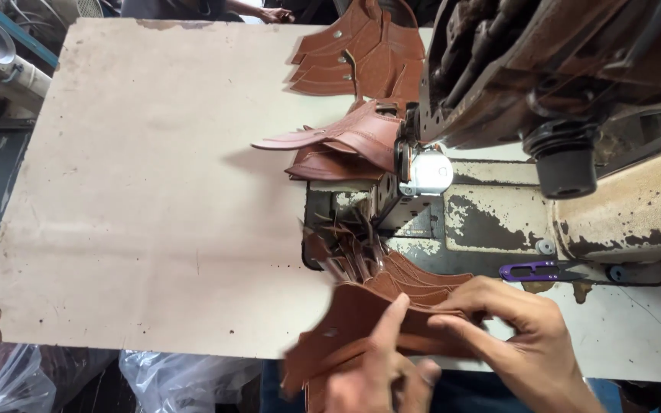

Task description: Sewing leather components for shoe manufacturing using an industrial sewing machine.

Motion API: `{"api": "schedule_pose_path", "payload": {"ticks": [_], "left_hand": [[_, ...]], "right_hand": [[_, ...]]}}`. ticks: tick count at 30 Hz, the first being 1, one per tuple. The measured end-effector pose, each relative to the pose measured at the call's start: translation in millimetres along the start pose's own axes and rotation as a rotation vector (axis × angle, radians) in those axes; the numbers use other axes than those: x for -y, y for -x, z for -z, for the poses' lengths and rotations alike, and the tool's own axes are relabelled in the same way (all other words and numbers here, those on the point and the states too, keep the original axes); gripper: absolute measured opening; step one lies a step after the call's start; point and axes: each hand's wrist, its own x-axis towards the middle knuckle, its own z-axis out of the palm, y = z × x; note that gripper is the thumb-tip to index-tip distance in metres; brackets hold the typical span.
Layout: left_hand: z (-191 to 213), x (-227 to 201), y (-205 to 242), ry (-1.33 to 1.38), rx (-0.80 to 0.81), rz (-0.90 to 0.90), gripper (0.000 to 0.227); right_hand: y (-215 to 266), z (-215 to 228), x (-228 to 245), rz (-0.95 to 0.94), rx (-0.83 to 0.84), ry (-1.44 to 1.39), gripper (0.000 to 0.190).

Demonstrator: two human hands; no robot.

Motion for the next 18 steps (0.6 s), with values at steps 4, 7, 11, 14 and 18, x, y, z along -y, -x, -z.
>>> {"api": "schedule_pose_path", "payload": {"ticks": [4,7,11,14,18], "left_hand": [[5,-37,-40,0.103,-0.028,0.007,0.071],[17,-43,-83,0.215,-0.130,-0.110,0.053],[31,-43,-131,0.310,0.010,0.193,0.043],[30,-36,-148,0.431,0.063,0.232,0.038],[29,-32,-154,0.466,0.060,0.100,0.031]], "right_hand": [[-6,-23,6,-0.087,-0.028,-0.436,0.010],[-28,-25,27,-0.053,-0.268,-0.358,0.018],[-56,-13,48,0.186,-0.289,0.049,0.034],[-60,-11,46,0.215,-0.190,0.172,0.046],[-61,-11,46,0.215,-0.129,0.203,0.056]]}}
